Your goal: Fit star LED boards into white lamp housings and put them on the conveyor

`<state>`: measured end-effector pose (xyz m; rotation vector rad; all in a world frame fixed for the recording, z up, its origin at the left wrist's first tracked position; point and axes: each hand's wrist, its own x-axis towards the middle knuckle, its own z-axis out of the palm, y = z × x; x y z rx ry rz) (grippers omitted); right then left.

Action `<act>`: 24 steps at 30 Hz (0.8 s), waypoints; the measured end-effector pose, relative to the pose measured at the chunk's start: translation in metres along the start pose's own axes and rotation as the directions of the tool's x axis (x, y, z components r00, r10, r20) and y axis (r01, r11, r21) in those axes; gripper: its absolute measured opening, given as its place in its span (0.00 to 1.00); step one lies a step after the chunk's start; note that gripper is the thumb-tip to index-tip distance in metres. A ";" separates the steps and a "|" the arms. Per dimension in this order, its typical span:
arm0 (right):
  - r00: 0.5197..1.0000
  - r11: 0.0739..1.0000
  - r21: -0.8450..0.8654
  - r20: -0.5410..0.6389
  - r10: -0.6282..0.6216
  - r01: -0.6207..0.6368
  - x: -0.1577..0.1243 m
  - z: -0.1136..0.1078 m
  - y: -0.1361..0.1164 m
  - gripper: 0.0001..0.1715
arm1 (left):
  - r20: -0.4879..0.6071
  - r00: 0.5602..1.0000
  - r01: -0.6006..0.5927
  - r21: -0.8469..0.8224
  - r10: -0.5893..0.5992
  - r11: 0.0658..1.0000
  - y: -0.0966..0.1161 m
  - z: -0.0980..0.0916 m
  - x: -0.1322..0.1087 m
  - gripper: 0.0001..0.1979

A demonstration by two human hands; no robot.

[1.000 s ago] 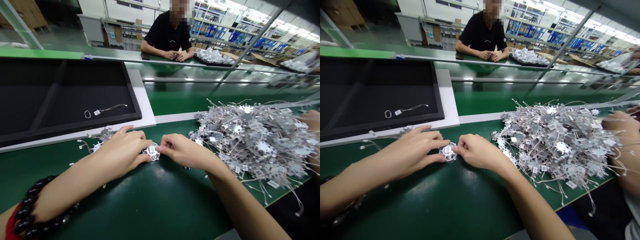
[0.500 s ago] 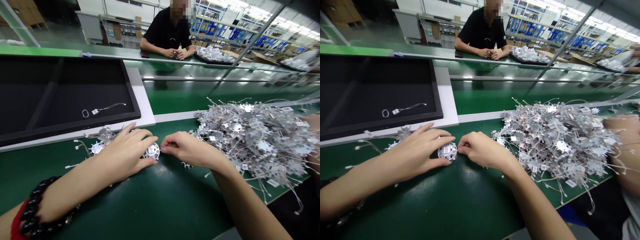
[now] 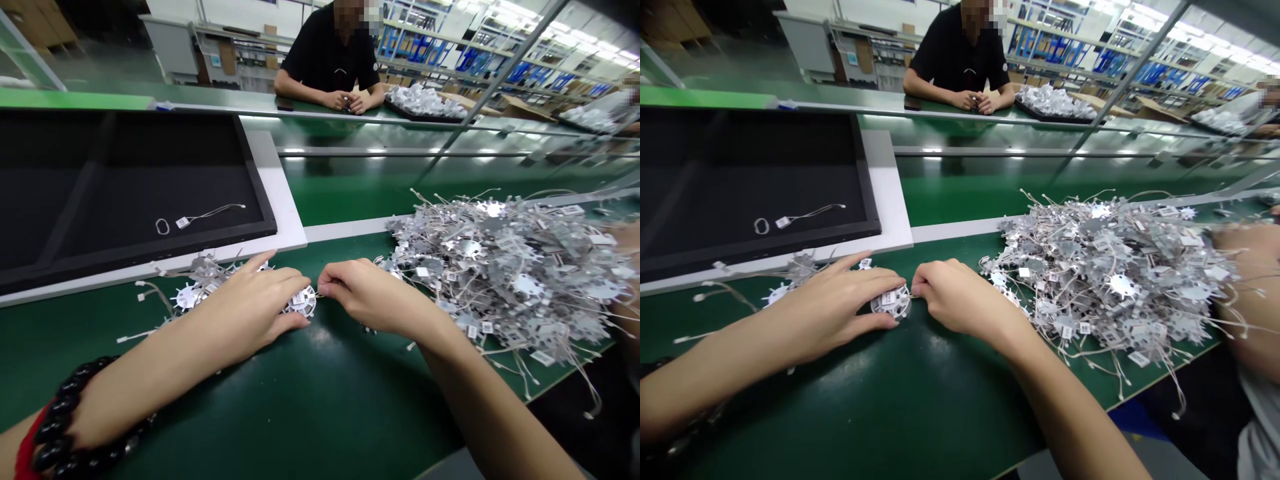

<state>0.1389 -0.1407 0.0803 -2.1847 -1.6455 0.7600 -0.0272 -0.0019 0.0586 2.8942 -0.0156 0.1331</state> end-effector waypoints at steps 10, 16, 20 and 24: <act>0.952 0.916 -0.270 0.012 -0.305 0.297 0.001 -0.004 0.012 0.07 | -0.063 0.998 -0.006 0.064 0.010 0.998 -0.002 0.004 -0.004 0.22; 0.931 0.828 -0.440 0.056 -0.360 0.347 0.002 -0.002 0.007 0.11 | 0.040 0.999 0.009 0.050 -0.011 0.999 0.001 0.002 -0.002 0.22; 0.917 0.800 -0.461 0.085 -0.390 0.383 0.002 -0.001 0.007 0.10 | 0.109 0.993 0.031 0.025 -0.034 0.999 0.004 -0.006 0.002 0.13; 0.862 0.815 -0.395 -0.100 -0.497 0.424 -0.003 -0.005 0.012 0.10 | 0.040 0.994 0.106 -0.121 -0.102 0.987 0.004 -0.022 0.001 0.14</act>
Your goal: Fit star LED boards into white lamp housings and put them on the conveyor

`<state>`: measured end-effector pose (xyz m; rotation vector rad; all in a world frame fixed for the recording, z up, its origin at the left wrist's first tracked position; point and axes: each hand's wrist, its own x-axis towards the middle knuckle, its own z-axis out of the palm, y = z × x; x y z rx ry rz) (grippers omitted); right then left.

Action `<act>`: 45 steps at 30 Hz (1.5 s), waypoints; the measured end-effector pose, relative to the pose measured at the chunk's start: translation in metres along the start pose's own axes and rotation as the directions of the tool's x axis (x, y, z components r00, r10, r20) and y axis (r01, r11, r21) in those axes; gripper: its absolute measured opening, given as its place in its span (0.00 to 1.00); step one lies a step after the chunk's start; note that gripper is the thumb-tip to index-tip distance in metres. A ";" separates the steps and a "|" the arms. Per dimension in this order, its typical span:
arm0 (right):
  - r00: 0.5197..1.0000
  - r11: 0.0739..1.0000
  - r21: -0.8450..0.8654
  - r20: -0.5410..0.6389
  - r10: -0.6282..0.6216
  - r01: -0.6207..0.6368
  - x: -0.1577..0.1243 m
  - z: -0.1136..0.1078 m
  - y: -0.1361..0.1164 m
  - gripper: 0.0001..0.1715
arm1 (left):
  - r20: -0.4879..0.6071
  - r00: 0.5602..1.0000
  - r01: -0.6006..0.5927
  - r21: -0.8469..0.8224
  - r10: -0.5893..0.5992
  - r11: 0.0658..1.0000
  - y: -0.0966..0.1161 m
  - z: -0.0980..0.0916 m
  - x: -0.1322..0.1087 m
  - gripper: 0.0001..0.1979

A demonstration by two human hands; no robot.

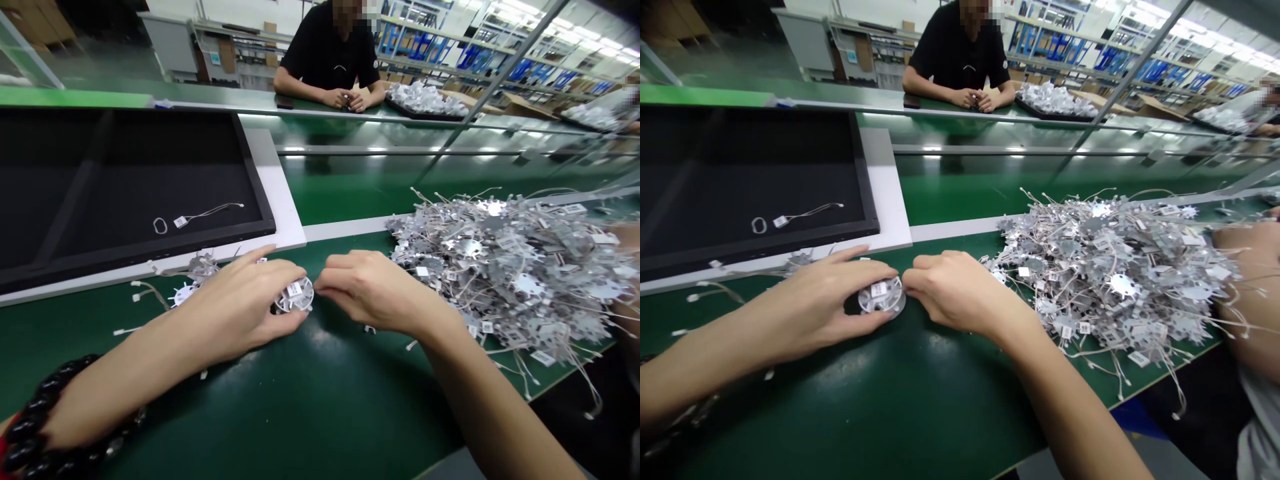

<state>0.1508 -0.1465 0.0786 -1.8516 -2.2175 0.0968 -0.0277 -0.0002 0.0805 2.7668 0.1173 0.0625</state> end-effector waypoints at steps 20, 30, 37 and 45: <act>0.701 0.959 -0.159 -0.657 -0.279 0.233 -0.012 -0.012 -0.005 0.09 | -0.412 0.897 -0.292 -0.279 0.160 0.915 0.003 -0.024 -0.013 0.13; 0.762 0.938 -0.188 -0.548 -0.347 0.292 -0.007 -0.015 -0.007 0.15 | -0.371 0.921 -0.287 -0.438 0.119 0.852 -0.005 -0.030 -0.017 0.30; 0.729 0.948 -0.182 -0.605 -0.319 0.263 -0.008 -0.016 -0.016 0.10 | -0.254 0.942 -0.312 -0.432 0.218 0.846 -0.006 -0.038 -0.022 0.35; 0.771 0.948 -0.197 -0.552 -0.318 0.250 -0.007 -0.011 -0.010 0.12 | -0.276 0.938 -0.315 -0.434 0.208 0.844 -0.010 -0.033 -0.021 0.34</act>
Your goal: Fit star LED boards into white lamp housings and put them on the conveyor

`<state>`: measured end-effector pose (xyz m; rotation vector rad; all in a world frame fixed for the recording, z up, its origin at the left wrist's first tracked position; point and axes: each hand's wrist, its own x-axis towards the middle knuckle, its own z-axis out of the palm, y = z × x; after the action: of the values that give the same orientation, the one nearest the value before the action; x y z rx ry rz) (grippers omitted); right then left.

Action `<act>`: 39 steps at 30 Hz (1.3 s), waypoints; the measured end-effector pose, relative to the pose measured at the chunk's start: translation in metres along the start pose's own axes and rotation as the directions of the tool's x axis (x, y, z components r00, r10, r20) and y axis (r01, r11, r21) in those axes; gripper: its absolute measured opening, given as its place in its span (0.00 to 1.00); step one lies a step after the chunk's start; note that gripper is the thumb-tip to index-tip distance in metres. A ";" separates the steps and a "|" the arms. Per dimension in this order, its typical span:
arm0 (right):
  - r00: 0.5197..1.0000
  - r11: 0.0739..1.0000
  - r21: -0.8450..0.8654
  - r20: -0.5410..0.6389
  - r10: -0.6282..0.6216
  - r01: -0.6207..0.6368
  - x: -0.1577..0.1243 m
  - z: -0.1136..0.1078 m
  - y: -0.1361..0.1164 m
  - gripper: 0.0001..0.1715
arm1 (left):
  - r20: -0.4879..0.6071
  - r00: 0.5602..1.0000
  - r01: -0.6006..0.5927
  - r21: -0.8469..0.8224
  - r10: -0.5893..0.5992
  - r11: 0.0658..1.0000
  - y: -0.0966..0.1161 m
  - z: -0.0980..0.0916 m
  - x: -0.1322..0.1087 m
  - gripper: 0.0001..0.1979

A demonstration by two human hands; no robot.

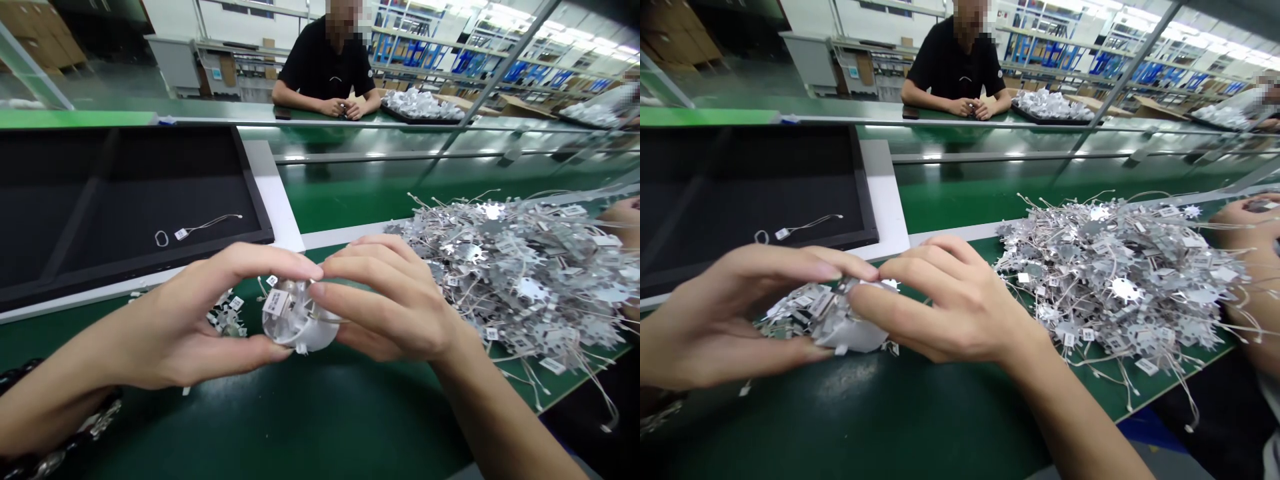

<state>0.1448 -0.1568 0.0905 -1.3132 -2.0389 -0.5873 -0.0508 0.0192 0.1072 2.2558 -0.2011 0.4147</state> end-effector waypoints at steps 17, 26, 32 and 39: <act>0.999 0.998 -0.032 0.001 0.051 -0.051 -0.001 0.008 0.003 0.13 | -0.089 0.956 0.287 0.093 -0.279 0.954 0.017 -0.002 0.004 0.31; 0.865 0.831 -0.452 0.215 0.453 -0.323 -0.021 0.031 0.031 0.14 | -0.109 0.964 0.266 0.348 -0.243 0.899 0.006 -0.008 0.013 0.13; 0.770 0.766 -0.549 0.309 0.559 -0.336 -0.027 0.046 0.035 0.12 | 0.123 0.966 0.136 0.511 -0.229 0.849 -0.003 0.000 0.008 0.11; 0.739 0.789 -0.521 0.380 0.556 -0.326 -0.024 0.044 0.026 0.19 | 0.292 0.924 0.057 0.536 -0.248 0.842 -0.020 0.000 -0.003 0.06</act>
<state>0.1644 -0.1324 0.0436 -2.3753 -1.9092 -0.4907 -0.0481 0.0323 0.0924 2.8539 -0.0895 -0.0450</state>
